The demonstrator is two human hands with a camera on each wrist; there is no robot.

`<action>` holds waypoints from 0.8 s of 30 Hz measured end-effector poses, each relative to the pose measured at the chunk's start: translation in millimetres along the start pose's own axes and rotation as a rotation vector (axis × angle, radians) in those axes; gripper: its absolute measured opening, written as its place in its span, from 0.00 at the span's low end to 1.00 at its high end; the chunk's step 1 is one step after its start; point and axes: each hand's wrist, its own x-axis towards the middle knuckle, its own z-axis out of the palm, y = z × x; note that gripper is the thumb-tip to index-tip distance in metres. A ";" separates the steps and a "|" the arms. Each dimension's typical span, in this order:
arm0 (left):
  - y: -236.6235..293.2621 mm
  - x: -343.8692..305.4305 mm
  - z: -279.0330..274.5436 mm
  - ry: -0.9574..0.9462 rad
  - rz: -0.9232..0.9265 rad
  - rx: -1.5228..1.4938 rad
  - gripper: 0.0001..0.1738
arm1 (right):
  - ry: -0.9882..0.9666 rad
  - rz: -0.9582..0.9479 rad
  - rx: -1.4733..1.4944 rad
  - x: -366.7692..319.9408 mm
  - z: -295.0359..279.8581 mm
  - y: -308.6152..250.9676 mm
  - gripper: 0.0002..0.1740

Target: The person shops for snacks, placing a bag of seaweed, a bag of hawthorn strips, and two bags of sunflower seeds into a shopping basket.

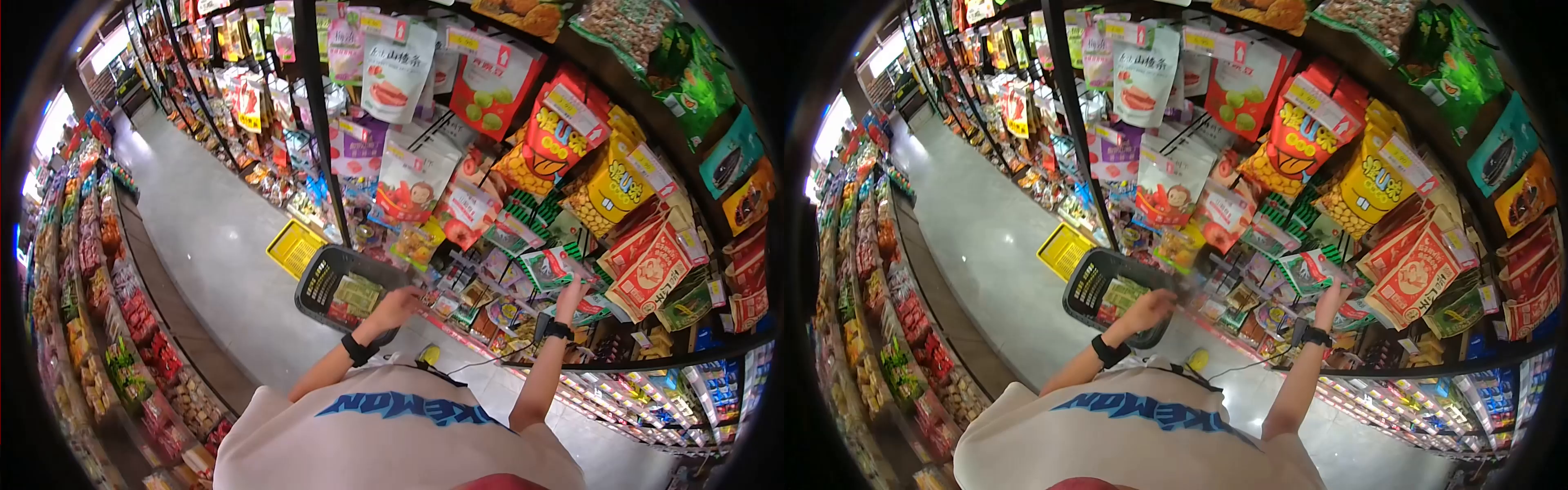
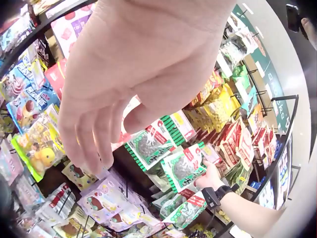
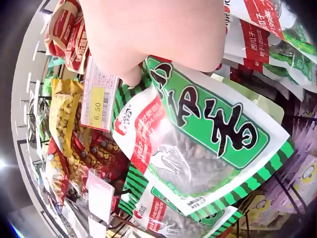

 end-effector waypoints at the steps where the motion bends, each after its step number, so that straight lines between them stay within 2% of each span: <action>1: 9.2 -5.7 -4.1 0.033 0.009 -0.018 0.24 | 0.020 -0.014 -0.131 -7.9 2.4 -6.1 0.50; 2: 19.2 -10.6 -9.1 0.034 -0.124 0.065 0.23 | 0.011 -0.079 -0.183 -15.3 4.5 -12.8 0.49; 3: 14.5 -16.3 -11.3 0.066 -0.127 0.006 0.22 | 0.004 -0.149 -0.230 -22.8 10.1 -21.5 0.48; 7: -26.0 -28.5 -15.3 0.169 -0.125 -0.175 0.19 | 0.065 -0.197 -0.344 -29.3 16.0 -26.6 0.47; 9: -35.3 -34.3 -13.2 0.209 -0.161 -0.168 0.17 | 0.012 -0.058 0.009 -32.5 20.1 -28.8 0.48; 10: -27.8 -37.3 -11.7 0.202 -0.176 -0.130 0.15 | 0.071 0.001 -0.091 -15.3 15.2 -11.8 0.47; 12: -26.1 -40.9 -8.0 0.194 -0.189 -0.067 0.15 | -0.028 0.047 -0.140 7.3 -1.0 12.4 0.46; 13: -24.9 -40.9 -6.5 0.186 -0.192 -0.035 0.14 | 0.082 0.174 0.106 -24.4 23.6 -31.7 0.43; 14: -23.6 -41.6 -5.6 0.185 -0.191 -0.039 0.14 | -0.010 0.084 -0.022 9.6 19.5 -6.1 0.38; 16: -18.5 -42.3 -7.2 0.174 -0.188 -0.044 0.15 | -0.109 -0.101 -0.172 18.7 27.6 -7.3 0.26; 17: -24.3 -41.0 -8.7 0.175 -0.177 -0.073 0.15 | -0.068 -0.073 -0.141 58.9 25.6 30.7 0.27; 18: -34.2 -38.8 -10.4 0.175 -0.167 -0.102 0.15 | -0.067 -0.348 -0.644 105.9 6.0 82.8 0.25; 20: -36.4 -37.2 -13.1 0.180 -0.164 -0.115 0.16 | -0.394 0.159 0.737 133.7 2.2 81.2 0.36; 22: -22.7 -37.0 -18.9 0.167 -0.166 -0.068 0.17 | -0.315 -0.109 -0.123 90.7 18.8 42.5 0.45; 24: -18.6 -40.0 -24.6 0.170 -0.158 -0.043 0.18 | -0.269 -0.249 -0.435 154.9 9.7 102.5 0.39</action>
